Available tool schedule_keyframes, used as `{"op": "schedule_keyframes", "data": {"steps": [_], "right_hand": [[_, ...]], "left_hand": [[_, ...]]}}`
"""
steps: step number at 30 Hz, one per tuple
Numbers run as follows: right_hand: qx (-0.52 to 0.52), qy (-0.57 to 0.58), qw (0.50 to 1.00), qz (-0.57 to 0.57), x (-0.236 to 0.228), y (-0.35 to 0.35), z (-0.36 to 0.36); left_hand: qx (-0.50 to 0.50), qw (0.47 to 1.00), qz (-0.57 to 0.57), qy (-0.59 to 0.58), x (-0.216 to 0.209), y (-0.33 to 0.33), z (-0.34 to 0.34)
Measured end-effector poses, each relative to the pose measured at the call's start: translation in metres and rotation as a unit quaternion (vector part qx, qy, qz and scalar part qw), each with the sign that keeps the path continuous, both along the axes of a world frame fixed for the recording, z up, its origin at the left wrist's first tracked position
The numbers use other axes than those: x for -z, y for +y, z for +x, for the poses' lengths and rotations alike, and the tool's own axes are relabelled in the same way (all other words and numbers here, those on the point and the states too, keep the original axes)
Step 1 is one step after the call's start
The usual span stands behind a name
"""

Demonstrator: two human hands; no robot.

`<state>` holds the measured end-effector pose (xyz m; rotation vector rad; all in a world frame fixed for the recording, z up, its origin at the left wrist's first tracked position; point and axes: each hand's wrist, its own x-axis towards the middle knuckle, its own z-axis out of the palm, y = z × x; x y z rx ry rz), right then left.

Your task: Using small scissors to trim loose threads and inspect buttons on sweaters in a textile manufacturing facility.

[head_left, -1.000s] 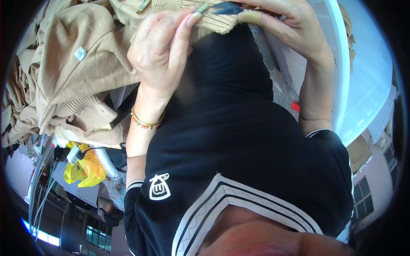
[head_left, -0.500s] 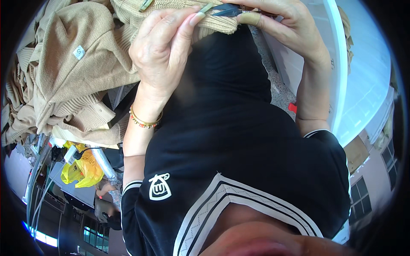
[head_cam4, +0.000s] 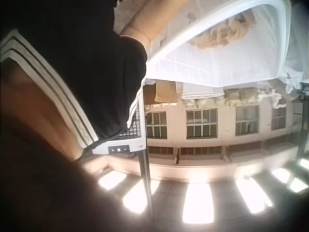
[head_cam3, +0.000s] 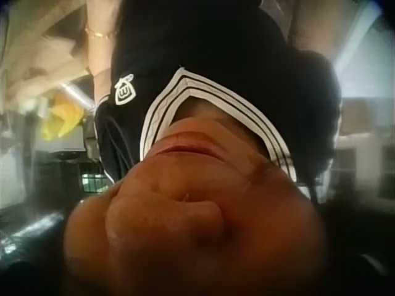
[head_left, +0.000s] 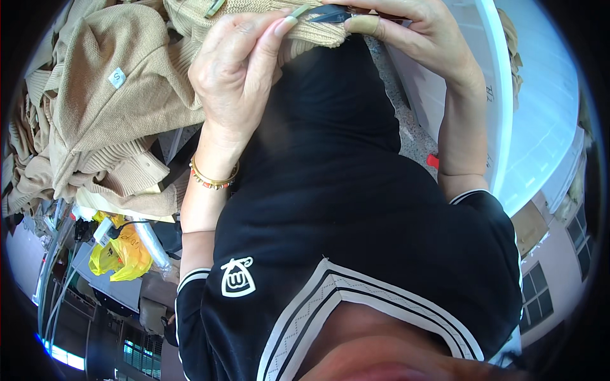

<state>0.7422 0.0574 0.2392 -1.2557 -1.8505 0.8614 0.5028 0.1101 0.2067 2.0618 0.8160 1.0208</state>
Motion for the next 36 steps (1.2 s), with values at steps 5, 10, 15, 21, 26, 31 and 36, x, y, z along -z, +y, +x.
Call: {"op": "schedule_keyframes", "data": {"steps": [5,10,15,21,26,31,36], "right_hand": [[0.015,0.023,0.999,-0.018,0.004,-0.002,-0.003],[0.005,0.008,1.0,0.001,0.002,0.0,-0.002],[-0.021,0.026,0.999,-0.027,0.0,0.005,0.005],[-0.028,0.038,0.998,-0.042,0.0,0.009,0.007],[-0.018,0.014,0.998,-0.066,-0.005,0.008,0.006],[-0.032,0.027,0.998,-0.056,-0.007,0.011,0.005],[-0.031,-0.015,0.998,-0.045,-0.01,0.011,0.003]], "left_hand": [[0.013,0.998,0.043,-0.043,0.007,0.004,0.0],[0.019,0.998,0.044,-0.035,0.005,0.006,-0.001],[0.02,0.999,0.025,-0.032,0.004,0.006,-0.001],[0.026,0.998,0.007,-0.055,0.007,0.008,-0.001],[0.02,0.999,-0.006,-0.046,0.005,0.006,0.0],[0.023,0.998,0.019,-0.059,0.012,0.011,0.0],[0.016,0.998,0.001,-0.058,0.01,0.009,0.0]]}}
